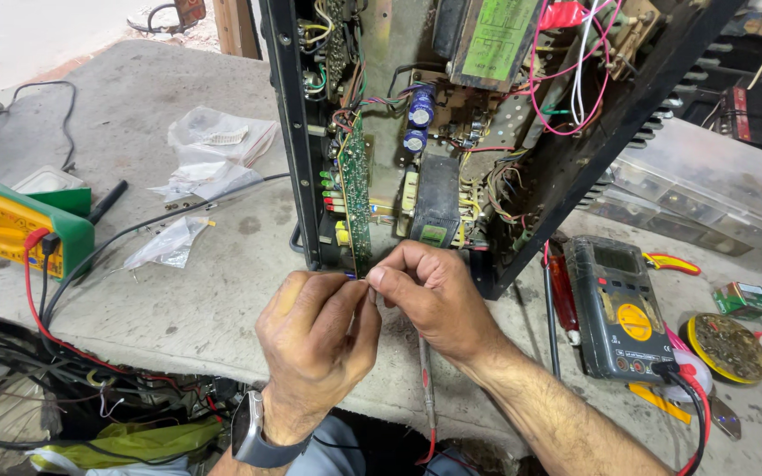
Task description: The person repairs an audio amplifier on a workbench. They hold a green circuit board, desolder and test points on it with a soldering iron and multimeter probes, retrieve a small component from a plastic parts organizer, solder the component onto the board, and press the board back into the amplifier chassis.
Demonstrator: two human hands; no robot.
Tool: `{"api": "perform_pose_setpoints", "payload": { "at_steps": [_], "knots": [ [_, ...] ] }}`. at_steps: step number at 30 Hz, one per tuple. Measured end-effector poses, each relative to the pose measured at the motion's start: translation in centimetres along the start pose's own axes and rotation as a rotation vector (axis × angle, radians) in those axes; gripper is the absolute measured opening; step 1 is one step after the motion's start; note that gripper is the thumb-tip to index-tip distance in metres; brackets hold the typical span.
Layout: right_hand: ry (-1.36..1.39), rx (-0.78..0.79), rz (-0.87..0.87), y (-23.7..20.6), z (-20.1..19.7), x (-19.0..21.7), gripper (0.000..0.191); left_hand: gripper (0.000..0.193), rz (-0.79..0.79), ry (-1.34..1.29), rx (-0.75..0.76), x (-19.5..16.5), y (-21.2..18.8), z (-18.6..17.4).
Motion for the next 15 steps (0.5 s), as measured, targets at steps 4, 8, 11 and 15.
{"api": "perform_pose_setpoints", "payload": {
  "at_steps": [4, 8, 11, 15],
  "knots": [
    [0.051, -0.038, 0.022, -0.2, 0.5, -0.4, 0.018, 0.021, 0.050, -0.002, -0.002, 1.7, -2.6, 0.8],
    [0.058, -0.107, -0.001, -0.9, 0.6, -0.3, 0.017, 0.022, 0.115, 0.070, -0.051, 1.5, -4.2, 1.2],
    [0.133, -0.148, -0.027, -1.6, 0.8, -0.6, 0.019, 0.021, 0.097, 0.082, -0.035, -1.2, -1.5, 0.4],
    [-0.135, -0.151, -0.087, -1.9, 0.4, -0.5, 0.022, 0.010, -0.040, 0.100, 0.162, -3.7, 2.5, 1.6]
  ]
}}
Point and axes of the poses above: each hand's wrist, its own y-axis towards the middle knuckle, its own z-axis out of the palm, x = y × z, the point moved 9 cm from there along y, towards the middle knuckle, and after that the axes turned 7 degrees about -z, right-handed, at the moved point
